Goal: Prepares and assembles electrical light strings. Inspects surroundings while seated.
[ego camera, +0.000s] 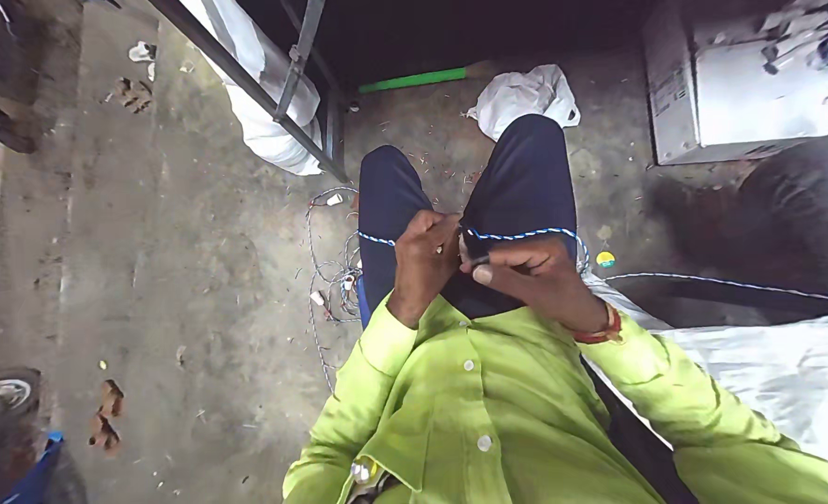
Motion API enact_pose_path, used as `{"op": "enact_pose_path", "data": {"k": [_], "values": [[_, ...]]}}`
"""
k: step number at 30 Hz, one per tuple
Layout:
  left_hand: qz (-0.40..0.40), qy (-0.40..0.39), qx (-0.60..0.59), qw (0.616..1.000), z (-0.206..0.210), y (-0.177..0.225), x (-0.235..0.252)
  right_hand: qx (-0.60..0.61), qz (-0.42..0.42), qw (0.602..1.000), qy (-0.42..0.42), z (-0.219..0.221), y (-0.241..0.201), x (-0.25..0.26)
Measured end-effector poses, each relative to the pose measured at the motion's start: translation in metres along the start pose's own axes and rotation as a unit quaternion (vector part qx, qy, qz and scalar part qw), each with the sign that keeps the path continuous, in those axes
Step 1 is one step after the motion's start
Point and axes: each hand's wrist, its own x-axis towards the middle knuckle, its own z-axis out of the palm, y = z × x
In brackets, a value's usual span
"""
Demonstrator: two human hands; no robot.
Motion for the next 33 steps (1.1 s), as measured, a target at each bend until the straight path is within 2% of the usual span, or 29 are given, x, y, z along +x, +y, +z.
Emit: {"op": "enact_pose_path", "data": {"k": [2,5,9,13,18,25,29,33], "values": [[0.017,-0.013,-0.001,1.000,0.005,-0.001,-0.003,0.001,-0.022,1.000,-0.002,-0.012,-0.005,0.007],[0.029,-0.019,-0.028,0.999,0.011,-0.005,-0.005,0.022,0.008,0.999,0.022,-0.034,-0.004,0.022],[-0.036,-0.033,-0.148,0.988,0.008,-0.004,-0.005,0.015,0.036,0.999,0.029,-0.053,0.012,0.038],[-0.084,-0.054,-0.231,0.968,0.004,-0.001,-0.006,-0.001,0.059,0.998,0.024,-0.047,0.017,0.036],[-0.124,-0.046,-0.206,0.970,0.002,0.003,-0.011,-0.012,0.079,0.997,0.018,-0.038,0.009,0.027],[-0.138,-0.046,-0.172,0.974,0.015,-0.008,-0.001,-0.221,0.031,0.972,0.066,-0.029,0.015,0.025],[-0.131,-0.083,-0.167,0.974,0.017,-0.009,0.006,-0.237,-0.010,0.968,0.083,-0.020,0.027,0.034],[-0.134,-0.048,-0.170,0.975,0.020,-0.005,0.004,-0.239,-0.029,0.968,0.074,-0.023,0.037,0.040]]}}
